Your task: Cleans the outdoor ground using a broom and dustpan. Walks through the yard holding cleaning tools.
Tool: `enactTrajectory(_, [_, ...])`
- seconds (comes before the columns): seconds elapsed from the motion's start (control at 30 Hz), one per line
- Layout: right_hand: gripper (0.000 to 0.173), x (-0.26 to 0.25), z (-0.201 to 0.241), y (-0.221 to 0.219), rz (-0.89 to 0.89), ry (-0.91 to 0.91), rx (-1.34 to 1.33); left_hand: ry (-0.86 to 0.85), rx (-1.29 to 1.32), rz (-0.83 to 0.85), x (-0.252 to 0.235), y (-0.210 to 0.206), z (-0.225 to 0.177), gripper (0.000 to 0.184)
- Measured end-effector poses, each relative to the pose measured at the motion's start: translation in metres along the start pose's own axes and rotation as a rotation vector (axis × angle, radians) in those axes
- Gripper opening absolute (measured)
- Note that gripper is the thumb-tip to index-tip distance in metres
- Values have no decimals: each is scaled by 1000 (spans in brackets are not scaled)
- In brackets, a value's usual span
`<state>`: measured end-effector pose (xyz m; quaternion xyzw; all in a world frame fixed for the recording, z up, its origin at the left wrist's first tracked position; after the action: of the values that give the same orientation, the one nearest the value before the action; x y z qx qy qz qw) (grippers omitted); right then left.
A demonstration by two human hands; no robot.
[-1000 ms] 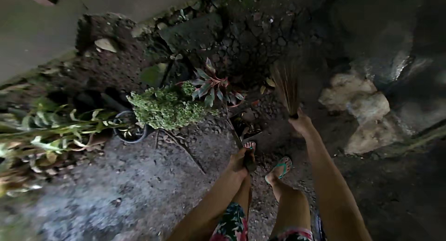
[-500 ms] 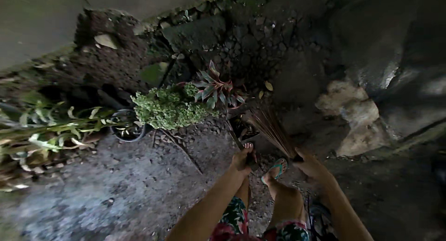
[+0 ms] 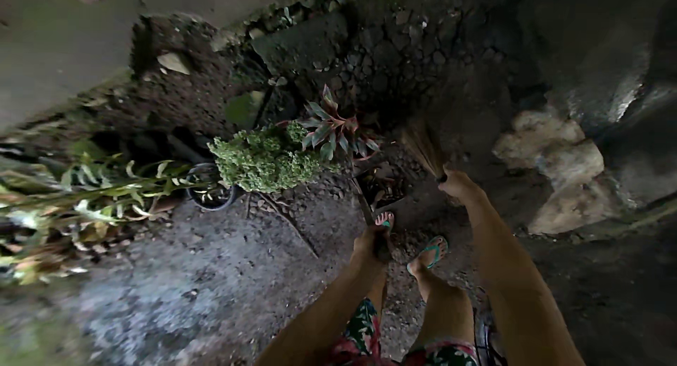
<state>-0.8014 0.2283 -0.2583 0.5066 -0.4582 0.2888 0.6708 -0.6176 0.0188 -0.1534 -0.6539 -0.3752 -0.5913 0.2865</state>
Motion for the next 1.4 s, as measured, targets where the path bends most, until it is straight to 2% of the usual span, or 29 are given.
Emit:
enactTrajectory(0.13, [76,77,-20,23,138,19,231,63,83,71,7,17,-8,12])
enactTrajectory(0.27, [76,123,-48,41,144,-5,154,62,105,87,6,31,-14,12])
enactTrajectory(0.37, [75,108,-35,40,50,-47,87,48,68,14,-1,32,-15,10])
enactTrajectory(0.5, [79,33,6,15,-99,-114,-30,11,-13,-29,-6,19,-17,7])
enactTrajectory(0.6, [80,-2,19,-2,-67,-92,42,-5,-14,3,-5,6,-21,4])
enactTrajectory(0.7, [78,18,16,4,50,-25,217,-19,8,22,-6,2,-26,5])
enactTrajectory(0.77, [76,49,-1,23,46,5,296,-22,4,31,-5,0,-29,5])
enactTrajectory(0.87, [72,87,-33,47,61,4,211,3,26,-1,6,-3,-33,4])
enactTrajectory(0.93, [71,95,-39,51,45,-21,157,-5,38,-20,7,-4,-33,4])
enactTrajectory(1.07, [75,63,-5,23,-55,-112,73,-25,-31,49,-9,-2,-24,5])
enactTrajectory(1.2, [81,15,25,-13,-114,-139,212,-56,-112,29,-13,-2,-13,4])
enactTrajectory(1.3, [65,19,21,-23,-113,-178,349,-43,-127,33,-18,2,-7,2])
enactTrajectory(1.4, [67,44,12,-9,-89,-243,473,-24,-131,37,-14,4,-7,2])
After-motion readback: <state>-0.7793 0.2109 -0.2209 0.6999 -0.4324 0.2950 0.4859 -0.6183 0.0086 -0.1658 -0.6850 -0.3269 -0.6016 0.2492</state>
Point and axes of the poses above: each hand's wrist, its own x-axis away from the middle knuckle, its own y-axis out of the back of the hand, z = x × y, the point moved 6 cm from there along -x, towards the middle knuckle, and after that the axes turned 5 degrees about -y, right-handed, at the moved point
